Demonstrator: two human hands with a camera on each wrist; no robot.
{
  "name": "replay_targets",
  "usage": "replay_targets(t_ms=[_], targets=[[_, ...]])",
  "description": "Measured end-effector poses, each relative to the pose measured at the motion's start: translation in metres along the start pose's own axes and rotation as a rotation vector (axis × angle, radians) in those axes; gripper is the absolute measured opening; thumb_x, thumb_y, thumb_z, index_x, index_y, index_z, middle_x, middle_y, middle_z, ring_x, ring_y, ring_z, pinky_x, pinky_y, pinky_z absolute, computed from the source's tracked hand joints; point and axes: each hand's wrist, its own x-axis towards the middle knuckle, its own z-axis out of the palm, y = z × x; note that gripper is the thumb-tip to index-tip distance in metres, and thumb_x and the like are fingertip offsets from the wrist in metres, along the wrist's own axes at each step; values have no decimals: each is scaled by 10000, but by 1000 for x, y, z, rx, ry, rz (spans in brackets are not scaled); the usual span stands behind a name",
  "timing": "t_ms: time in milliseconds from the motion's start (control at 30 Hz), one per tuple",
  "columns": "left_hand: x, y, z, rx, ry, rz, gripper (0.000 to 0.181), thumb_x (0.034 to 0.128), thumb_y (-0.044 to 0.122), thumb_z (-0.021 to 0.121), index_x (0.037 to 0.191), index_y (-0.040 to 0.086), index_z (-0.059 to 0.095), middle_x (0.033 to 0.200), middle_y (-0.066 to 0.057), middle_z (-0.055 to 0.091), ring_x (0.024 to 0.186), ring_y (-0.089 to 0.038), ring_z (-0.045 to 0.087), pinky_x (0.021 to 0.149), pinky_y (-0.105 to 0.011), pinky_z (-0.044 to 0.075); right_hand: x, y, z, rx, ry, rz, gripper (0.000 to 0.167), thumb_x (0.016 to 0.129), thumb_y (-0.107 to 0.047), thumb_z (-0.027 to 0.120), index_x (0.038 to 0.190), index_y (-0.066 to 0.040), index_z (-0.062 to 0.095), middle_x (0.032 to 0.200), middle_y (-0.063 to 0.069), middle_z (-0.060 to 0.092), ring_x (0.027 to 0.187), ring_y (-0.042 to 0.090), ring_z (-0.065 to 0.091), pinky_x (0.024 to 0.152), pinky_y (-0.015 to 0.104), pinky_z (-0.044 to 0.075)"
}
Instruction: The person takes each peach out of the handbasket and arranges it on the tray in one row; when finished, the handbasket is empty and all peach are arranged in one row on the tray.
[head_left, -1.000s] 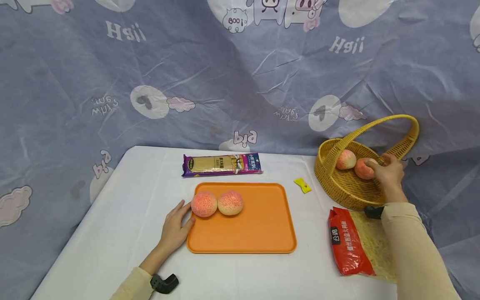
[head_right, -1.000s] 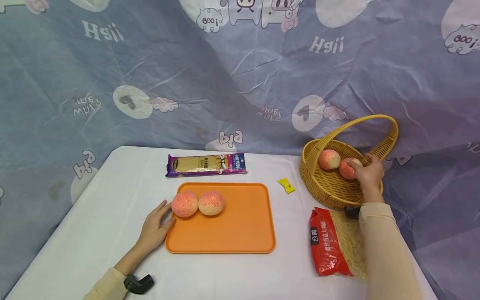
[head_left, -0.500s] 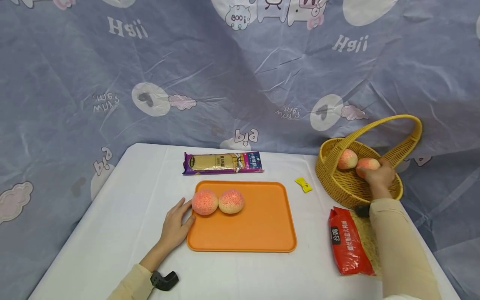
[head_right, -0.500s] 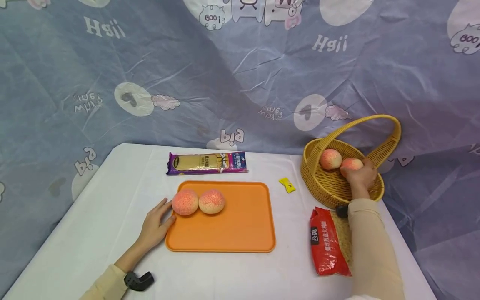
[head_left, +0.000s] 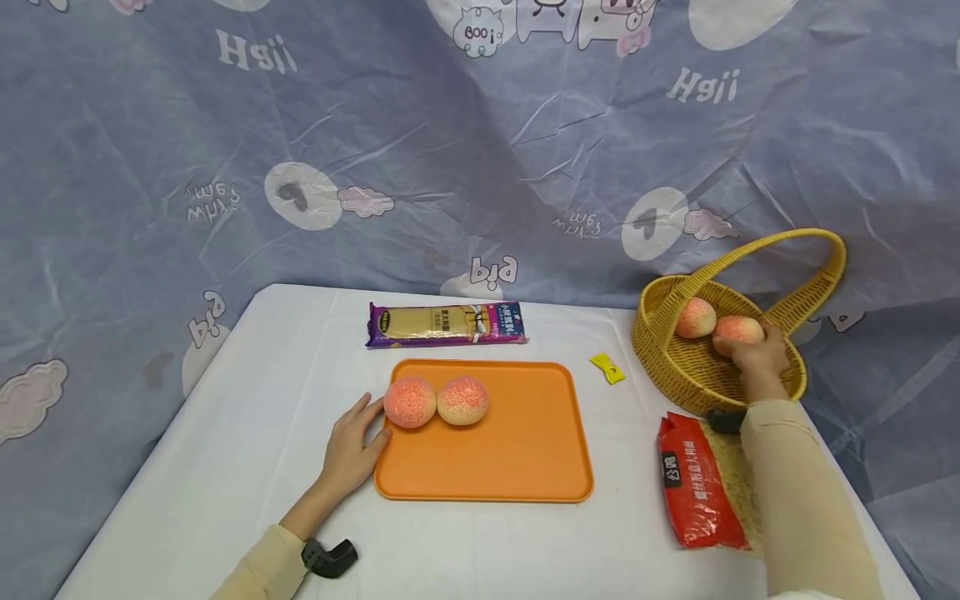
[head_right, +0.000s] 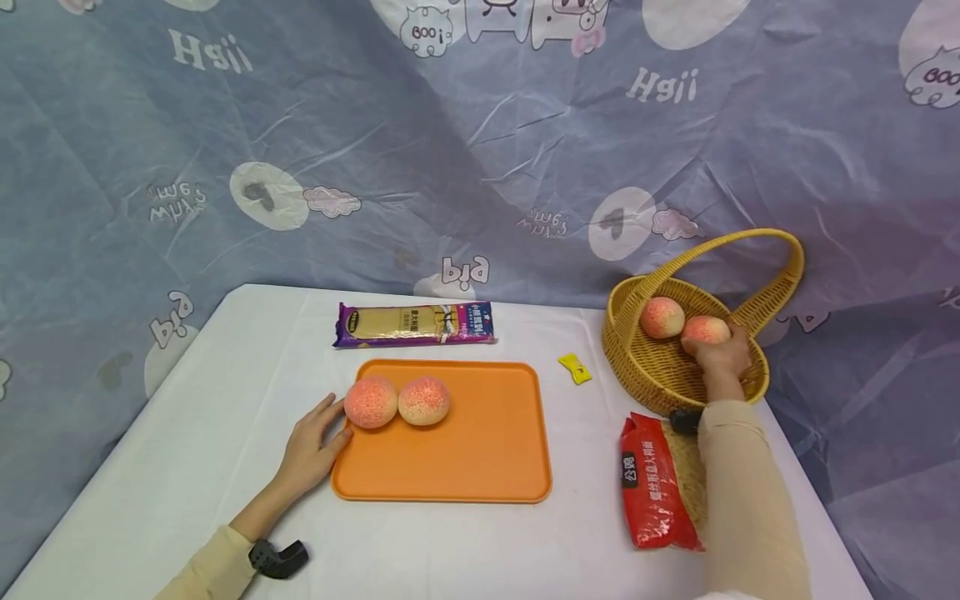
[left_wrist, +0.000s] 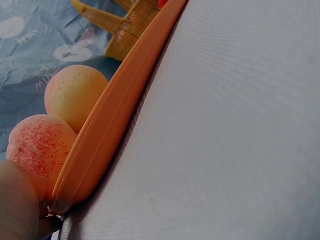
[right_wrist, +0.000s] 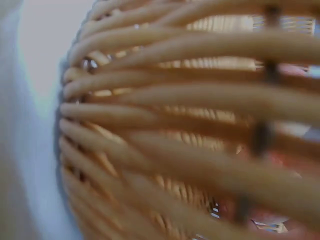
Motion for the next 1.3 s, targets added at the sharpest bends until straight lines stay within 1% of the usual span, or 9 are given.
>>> replay_targets(t_ms=[200, 400, 467, 600, 733, 833, 933, 1133, 1300], targets=[[0, 1, 1, 7, -10, -11, 505, 890, 131, 643, 1375, 30, 544, 1481, -256, 435, 1373, -462, 387, 1107, -659, 269, -18, -9, -14, -16, -24, -76, 851, 861, -275, 684, 1562, -157, 216, 1598, 155, 247, 1424, 365, 273, 1055, 484, 407], [-1, 1, -1, 17, -21, -27, 503, 901, 146, 638, 1382, 35, 538, 1493, -264, 414, 1369, -480, 380, 1102, -667, 274, -55, -25, -28, 25, 3, -171, 813, 865, -309, 711, 1545, -249, 268, 1556, 110, 322, 1295, 251, 410, 901, 264, 420], [-1, 1, -1, 19, -25, -30, 507, 903, 148, 639, 1385, 30, 534, 1492, -263, 415, 1371, -479, 379, 1106, -664, 270, -73, -32, -34, 54, 1, -191, 804, 860, -332, 723, 1533, -306, 283, 1566, 78, 305, 1320, 223, 409, 912, 241, 432], [-2, 0, -2, 20, -29, -34, 515, 904, 150, 638, 1390, 21, 525, 1492, -262, 415, 1375, -475, 376, 1117, -655, 254, -116, -49, -42, 162, -25, -258, 766, 849, -281, 747, 1499, -345, 346, 1414, -58, 428, 1270, 152, 491, 841, 110, 470], [-1, 1, -2, 15, -27, -24, 514, 900, 141, 638, 1386, 14, 526, 1483, -264, 426, 1373, -475, 378, 1119, -653, 250, -162, -61, -42, 398, -96, -351, 712, 816, -124, 784, 1442, -250, 470, 1167, -154, 470, 1017, 22, 550, 716, 27, 475], [0, 1, -1, 15, -17, -3, 512, 890, 132, 640, 1375, 5, 535, 1459, -262, 459, 1367, -471, 389, 1113, -650, 260, -192, -62, -35, 529, -196, -385, 703, 805, -42, 777, 1428, -195, 489, 1158, -113, 478, 979, 16, 576, 724, 47, 505], [0, 2, 0, 18, -2, 13, 510, 878, 130, 641, 1360, -5, 545, 1437, -271, 479, 1353, -477, 402, 1102, -651, 274, -215, -62, -23, 524, -285, -402, 719, 816, -37, 766, 1449, -189, 461, 1183, -107, 467, 951, 1, 586, 726, 78, 528], [1, 1, -1, 9, -8, 2, 502, 890, 141, 641, 1366, 14, 548, 1457, -265, 459, 1368, -466, 394, 1114, -643, 271, -246, -58, 12, 383, -391, -463, 738, 829, -51, 759, 1474, -165, 420, 1224, -81, 469, 1004, -4, 587, 771, 114, 543], [1, 0, -1, 3, -15, 0, 499, 890, 137, 644, 1366, 21, 550, 1455, -255, 468, 1374, -456, 393, 1115, -642, 274, -256, -52, 49, 297, -502, -505, 746, 821, -16, 750, 1474, -110, 401, 1268, 56, 466, 1014, 50, 604, 788, 146, 543]])
